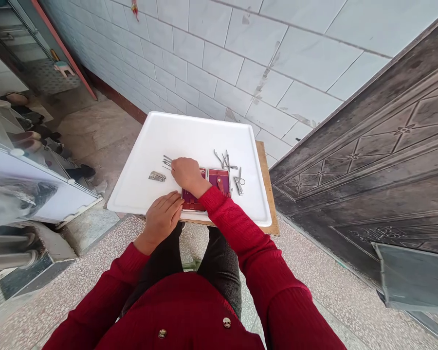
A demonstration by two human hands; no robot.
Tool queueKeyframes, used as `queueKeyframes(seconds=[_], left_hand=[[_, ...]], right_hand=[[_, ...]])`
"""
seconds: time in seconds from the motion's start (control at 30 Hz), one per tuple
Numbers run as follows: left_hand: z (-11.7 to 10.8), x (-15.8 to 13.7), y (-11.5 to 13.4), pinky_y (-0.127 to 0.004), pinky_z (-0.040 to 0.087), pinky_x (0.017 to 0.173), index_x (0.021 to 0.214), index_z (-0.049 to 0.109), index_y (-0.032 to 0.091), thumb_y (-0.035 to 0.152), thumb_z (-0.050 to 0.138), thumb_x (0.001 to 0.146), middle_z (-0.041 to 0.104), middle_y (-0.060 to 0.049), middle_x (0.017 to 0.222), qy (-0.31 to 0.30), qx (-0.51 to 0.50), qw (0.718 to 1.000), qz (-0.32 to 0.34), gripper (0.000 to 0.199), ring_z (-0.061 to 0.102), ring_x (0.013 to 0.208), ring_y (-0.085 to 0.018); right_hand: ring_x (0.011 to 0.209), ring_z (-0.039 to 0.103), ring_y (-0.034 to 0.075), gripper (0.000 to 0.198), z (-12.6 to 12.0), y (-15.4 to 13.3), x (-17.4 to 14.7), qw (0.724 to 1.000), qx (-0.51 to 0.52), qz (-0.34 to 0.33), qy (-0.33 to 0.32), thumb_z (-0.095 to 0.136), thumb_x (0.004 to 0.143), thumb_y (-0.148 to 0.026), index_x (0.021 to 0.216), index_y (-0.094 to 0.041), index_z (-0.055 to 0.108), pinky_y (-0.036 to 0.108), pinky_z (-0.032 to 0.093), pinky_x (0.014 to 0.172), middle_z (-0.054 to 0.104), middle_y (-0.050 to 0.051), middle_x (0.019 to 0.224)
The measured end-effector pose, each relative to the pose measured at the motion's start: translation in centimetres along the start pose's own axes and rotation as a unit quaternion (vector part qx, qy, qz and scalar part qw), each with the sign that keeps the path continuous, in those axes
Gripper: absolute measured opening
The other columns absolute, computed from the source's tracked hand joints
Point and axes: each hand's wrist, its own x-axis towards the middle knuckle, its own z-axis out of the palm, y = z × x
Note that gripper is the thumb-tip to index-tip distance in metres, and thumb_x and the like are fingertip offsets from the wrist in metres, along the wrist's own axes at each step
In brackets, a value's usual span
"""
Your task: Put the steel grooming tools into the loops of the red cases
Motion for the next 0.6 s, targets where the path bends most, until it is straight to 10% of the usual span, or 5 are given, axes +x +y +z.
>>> queueKeyframes(seconds=[0.43,0.6], left_hand=[[0.2,-0.2,-0.1,-0.041,0.055,0.102,0.118,0.066,0.016,0.014,0.054,0.101,0.076,-0.012,0.122,0.014,0.006,1.000,0.001,0.021,0.070,0.121,-0.026],[0.2,-0.1,-0.1,-0.042,0.056,0.102,0.119,0.066,0.018,0.016,0.053,0.101,0.076,-0.011,0.123,0.002,-0.005,1.000,-0.002,0.022,0.070,0.122,-0.026]], right_hand=[[0.104,0.072,0.030,0.032,-0.5,-1.0,2.2,0.996,-0.039,0.008,-0.083,0.054,0.091,-0.013,0.116,-0.012,0.075,0.033,0.052,0.081,0.077,0.018,0.109],[0.092,0.071,0.026,0.023,-0.6,1.8,1.8,0.999,0.046,0.024,0.002,0.055,0.092,-0.018,0.100,-0.013,0.076,0.032,0.048,0.076,0.078,0.012,0.099]])
